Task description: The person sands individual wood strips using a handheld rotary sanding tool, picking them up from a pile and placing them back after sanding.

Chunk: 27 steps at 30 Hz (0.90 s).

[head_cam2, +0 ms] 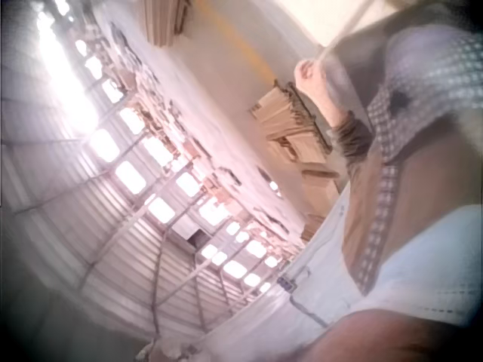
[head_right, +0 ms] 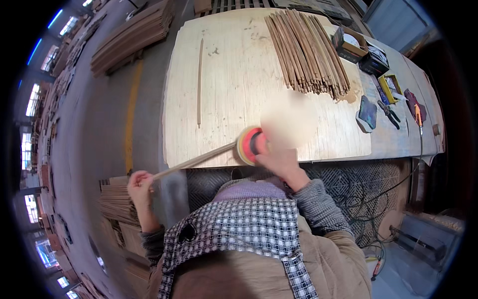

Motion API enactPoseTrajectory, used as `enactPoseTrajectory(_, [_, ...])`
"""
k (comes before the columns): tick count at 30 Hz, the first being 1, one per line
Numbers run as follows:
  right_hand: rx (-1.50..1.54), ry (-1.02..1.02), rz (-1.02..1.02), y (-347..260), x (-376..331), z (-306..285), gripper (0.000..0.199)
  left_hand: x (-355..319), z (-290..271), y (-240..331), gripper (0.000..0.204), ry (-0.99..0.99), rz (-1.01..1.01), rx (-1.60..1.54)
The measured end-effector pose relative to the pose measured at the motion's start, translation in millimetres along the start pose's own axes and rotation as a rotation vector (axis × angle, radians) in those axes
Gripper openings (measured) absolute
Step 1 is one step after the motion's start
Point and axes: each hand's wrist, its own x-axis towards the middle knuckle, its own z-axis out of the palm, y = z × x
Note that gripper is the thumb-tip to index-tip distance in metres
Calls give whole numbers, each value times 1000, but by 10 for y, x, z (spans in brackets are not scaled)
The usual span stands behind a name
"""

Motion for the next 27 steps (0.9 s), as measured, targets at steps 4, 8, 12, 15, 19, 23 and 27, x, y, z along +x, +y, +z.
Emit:
enactPoseTrajectory(4, [-6, 92, 119, 747, -165, -105, 59, 147, 158, 1047, 40, -33, 426, -426])
enactPoseTrajectory(8, [-139, 248, 113, 1119, -375, -160, 64, 137, 1141, 1616, 41, -325, 682, -383])
enactPoseTrajectory(12, [129, 273, 277, 608, -513, -559, 85, -18, 2289, 1454, 26, -932, 454, -153])
enactPoseTrajectory(15, [94, 205, 381, 617, -627, -685, 96, 46, 3036, 633, 19, -988, 440, 383])
enactPoseTrajectory(19, [14, 267, 389, 807, -815, -733, 96, 11, 3126, 301, 28, -988, 456, 654])
enactPoseTrajectory(23, [40, 303, 429, 963, -925, -744, 95, -151, 2706, -107, 27, -856, 433, 875])
enactPoseTrajectory(27, [75, 281, 464, 1051, -914, -655, 94, -378, 2116, -349, 23, -832, 290, 925])
